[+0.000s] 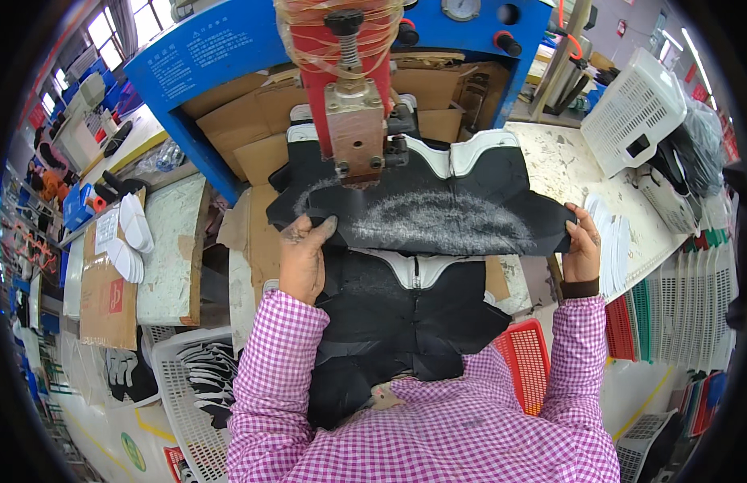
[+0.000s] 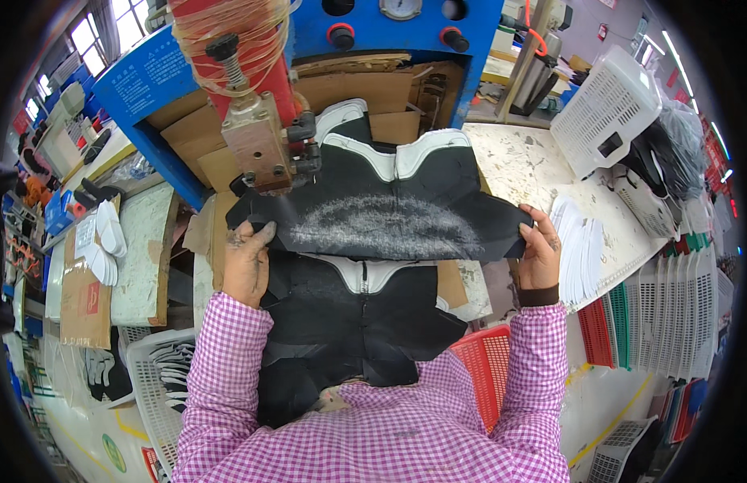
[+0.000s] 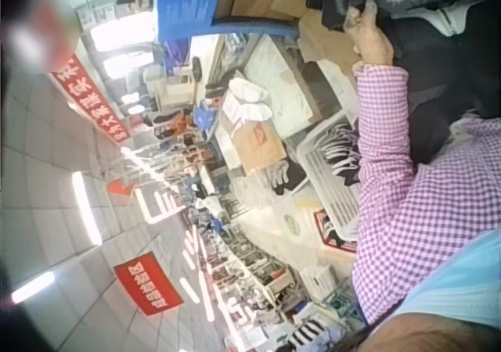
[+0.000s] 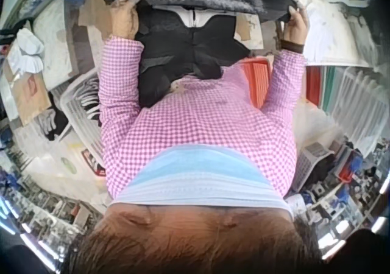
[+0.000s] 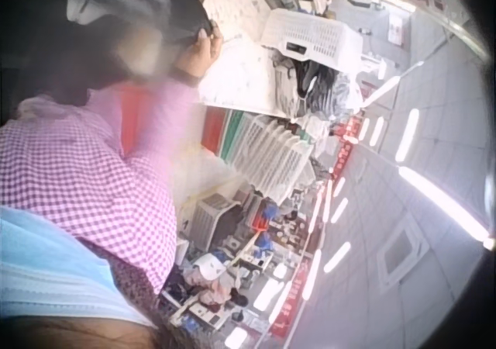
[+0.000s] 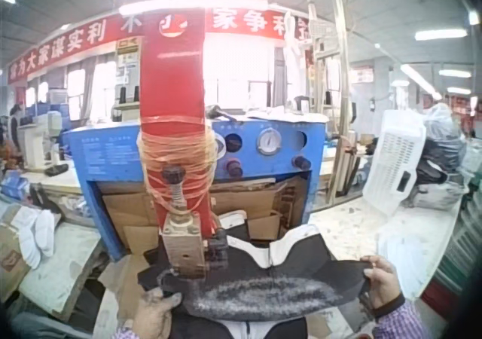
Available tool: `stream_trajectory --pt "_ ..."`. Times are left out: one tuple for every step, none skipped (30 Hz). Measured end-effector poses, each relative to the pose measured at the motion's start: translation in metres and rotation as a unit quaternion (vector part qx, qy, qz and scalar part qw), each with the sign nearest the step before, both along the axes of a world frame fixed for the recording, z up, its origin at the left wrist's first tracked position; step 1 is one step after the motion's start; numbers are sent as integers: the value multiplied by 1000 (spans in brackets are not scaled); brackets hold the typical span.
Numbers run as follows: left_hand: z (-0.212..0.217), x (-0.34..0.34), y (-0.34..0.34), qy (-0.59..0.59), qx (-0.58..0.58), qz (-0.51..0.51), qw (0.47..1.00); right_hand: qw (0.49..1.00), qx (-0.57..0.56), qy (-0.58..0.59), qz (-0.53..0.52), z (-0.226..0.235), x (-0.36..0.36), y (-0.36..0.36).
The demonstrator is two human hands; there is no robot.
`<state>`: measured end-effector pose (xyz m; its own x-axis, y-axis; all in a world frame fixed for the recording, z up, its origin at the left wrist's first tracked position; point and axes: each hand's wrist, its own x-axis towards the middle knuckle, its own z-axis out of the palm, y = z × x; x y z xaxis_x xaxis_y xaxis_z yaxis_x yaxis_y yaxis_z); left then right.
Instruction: The person picks white insole-like pieces and places them onto black shoe uppers, then retrieves more uppers from a red basket and aligns them under a press. They repeatedly handle and stack the black uppers, inserting white inserts into each one.
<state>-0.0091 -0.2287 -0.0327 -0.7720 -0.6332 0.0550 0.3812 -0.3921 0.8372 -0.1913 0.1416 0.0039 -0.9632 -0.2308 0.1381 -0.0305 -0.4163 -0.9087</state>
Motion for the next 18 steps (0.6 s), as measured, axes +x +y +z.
stream_trajectory --pt "1 3 5 0 -18 -19 1000 999 6 -13 -40 -4 4 -2" --pt "4 11 4 -3 -12 7 1000 999 3 -17 -38 -6 9 -6" --pt "8 24 -3 3 -14 24 1000 1000 4 0 3 -7 16 -11" --pt "13 41 -11 19 -25 32 999 1000 13 22 17 -13 20 -27" --pt "18 60 -21 0 -25 52 998 998 21 11 57 -18 25 -44" --pt "23 79 -32 6 -35 51 998 996 51 -22 71 -20 30 -58" --pt "26 95 -42 -13 -44 87 995 993 30 -37 112 -23 34 -72" --pt "25 107 -49 -50 -39 130 989 994 20 -22 103 -27 37 -85" --pt "23 121 -51 -14 -49 114 992 993 22 -24 113 -27 37 -92" --pt "21 129 -54 -19 -55 123 991 991 21 -17 131 -28 37 -97" --pt "17 134 -56 -21 -60 130 989 990 36 -20 132 -28 37 -100" --pt "15 134 -58 -25 -62 133 989 989 46 -15 142 -28 35 -100" --pt "10 132 -59 0 -72 118 990 989 78 -33 125 -27 32 -100" --pt "7 126 -62 -6 -72 131 989 986 80 8 148 -27 27 -100" --pt "4 117 -65 -3 -75 135 988 983 105 24 146 -27 21 -103" --pt "1 107 -70 -16 -72 144 987 979 131 39 148 -26 13 -108" --pt "-1 96 -75 -18 -101 140 985 973 176 83 126 -25 3 -113" --pt "-5 84 -81 -13 -94 142 985 969 180 114 123 -25 -8 -120"
